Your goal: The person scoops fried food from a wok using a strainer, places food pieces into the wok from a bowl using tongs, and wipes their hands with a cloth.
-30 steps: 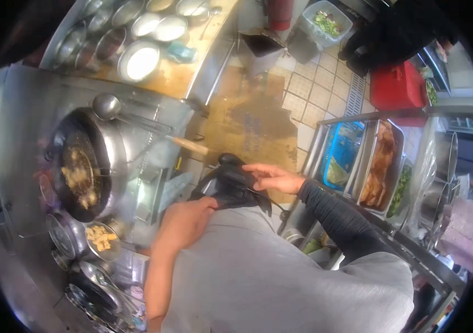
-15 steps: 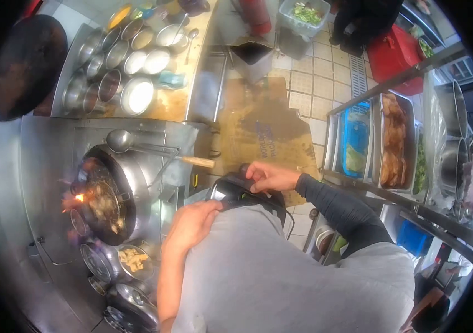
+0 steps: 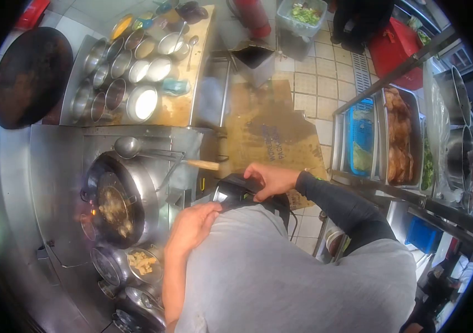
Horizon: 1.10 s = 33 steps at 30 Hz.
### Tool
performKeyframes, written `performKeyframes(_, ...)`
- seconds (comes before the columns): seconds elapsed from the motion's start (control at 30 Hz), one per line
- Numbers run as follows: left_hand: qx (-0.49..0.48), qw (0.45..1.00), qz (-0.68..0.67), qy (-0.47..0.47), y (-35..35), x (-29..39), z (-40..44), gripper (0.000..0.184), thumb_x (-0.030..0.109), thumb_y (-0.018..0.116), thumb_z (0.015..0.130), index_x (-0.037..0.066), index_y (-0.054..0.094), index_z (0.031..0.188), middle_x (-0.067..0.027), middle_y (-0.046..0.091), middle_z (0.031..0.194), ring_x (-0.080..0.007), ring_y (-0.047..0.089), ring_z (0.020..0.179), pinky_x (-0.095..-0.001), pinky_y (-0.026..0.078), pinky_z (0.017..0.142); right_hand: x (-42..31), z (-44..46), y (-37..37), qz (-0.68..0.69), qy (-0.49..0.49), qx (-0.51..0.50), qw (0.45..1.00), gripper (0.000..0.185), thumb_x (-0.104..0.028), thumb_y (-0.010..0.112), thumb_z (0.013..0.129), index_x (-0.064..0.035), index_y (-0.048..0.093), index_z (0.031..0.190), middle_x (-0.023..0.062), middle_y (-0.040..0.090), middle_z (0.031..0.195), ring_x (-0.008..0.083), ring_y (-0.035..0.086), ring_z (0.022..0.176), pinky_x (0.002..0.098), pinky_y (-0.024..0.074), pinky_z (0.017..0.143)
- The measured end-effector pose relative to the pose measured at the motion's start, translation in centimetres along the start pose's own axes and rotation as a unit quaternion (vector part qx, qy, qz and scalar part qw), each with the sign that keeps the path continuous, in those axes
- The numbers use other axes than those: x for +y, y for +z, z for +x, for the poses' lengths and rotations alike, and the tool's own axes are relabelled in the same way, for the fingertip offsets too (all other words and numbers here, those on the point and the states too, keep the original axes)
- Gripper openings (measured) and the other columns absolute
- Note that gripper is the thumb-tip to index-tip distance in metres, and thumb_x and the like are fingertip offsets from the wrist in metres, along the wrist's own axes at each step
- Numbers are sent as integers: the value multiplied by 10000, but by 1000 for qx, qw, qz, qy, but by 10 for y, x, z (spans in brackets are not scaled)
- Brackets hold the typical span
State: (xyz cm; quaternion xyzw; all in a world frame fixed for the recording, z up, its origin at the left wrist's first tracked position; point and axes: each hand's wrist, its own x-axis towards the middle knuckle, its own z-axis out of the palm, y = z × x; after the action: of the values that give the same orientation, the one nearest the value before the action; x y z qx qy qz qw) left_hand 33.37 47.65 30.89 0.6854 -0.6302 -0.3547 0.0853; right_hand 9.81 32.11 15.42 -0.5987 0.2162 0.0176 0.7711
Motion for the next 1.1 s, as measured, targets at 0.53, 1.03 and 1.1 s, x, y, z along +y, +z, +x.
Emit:
performKeyframes(0.53,-3,1000,-4,-9,8,1,-8,159,129,676,947,47,703,1082,-151,730,1038,-348,697,916,-397,547,797,14,4,12,-6,19,58,998,509,-129,755,823,10,544,1265,87,669,1026,139,613,830,289,508,674)
performKeyframes(1.03,3,1000,-15,13,9,-5,-16,151,116,664,951,43,681,1081,-157,715,977,-347,682,842,-396,531,743,17,9,21,64,48,54,995,435,-110,723,854,23,567,1239,83,678,960,124,607,723,282,493,637)
performKeyframes(1.1,2,1000,-17,9,9,-5,-17,153,119,664,951,44,678,1083,-155,715,971,-346,681,837,-395,529,738,19,10,23,67,46,60,995,432,-109,718,857,24,565,1239,81,677,953,122,605,718,281,492,634)
